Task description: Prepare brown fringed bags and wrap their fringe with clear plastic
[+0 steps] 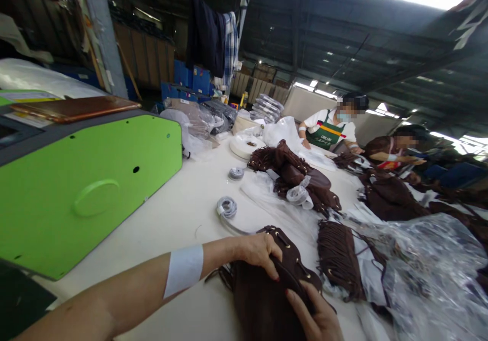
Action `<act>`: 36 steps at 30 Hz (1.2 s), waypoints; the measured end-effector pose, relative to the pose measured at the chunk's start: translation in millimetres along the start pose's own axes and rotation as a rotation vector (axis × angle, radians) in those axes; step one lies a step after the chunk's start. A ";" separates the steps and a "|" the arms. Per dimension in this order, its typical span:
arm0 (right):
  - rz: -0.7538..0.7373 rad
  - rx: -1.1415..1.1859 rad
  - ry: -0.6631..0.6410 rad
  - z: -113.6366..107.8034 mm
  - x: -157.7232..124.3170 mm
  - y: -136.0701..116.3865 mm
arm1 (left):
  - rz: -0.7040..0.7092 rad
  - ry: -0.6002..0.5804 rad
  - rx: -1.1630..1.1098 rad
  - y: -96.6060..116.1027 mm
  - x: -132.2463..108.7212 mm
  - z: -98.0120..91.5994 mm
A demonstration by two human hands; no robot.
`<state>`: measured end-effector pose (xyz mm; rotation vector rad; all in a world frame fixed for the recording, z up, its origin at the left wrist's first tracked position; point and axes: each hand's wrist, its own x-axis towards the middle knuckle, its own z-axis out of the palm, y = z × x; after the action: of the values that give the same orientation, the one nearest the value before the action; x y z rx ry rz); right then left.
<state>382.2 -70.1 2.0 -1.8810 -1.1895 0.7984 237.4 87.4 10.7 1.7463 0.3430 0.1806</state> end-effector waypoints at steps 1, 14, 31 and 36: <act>0.006 -0.081 0.037 -1.3 1.9 -1.9 | -0.018 0.039 -0.018 2.6 2.8 1.2; 0.348 0.482 -0.028 -4.5 19.0 4.9 | -0.366 0.638 -0.456 -31.2 -79.5 53.7; 0.178 0.211 0.040 -0.4 24.6 18.0 | -0.370 0.882 -0.645 -38.1 -47.3 74.4; 0.115 0.117 0.050 5.7 26.5 13.8 | -0.379 0.935 -0.548 -46.7 -50.6 56.8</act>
<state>393.7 -48.0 -15.5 -1.8744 -0.9893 0.8592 201.1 26.0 -43.1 0.9355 1.1683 0.7421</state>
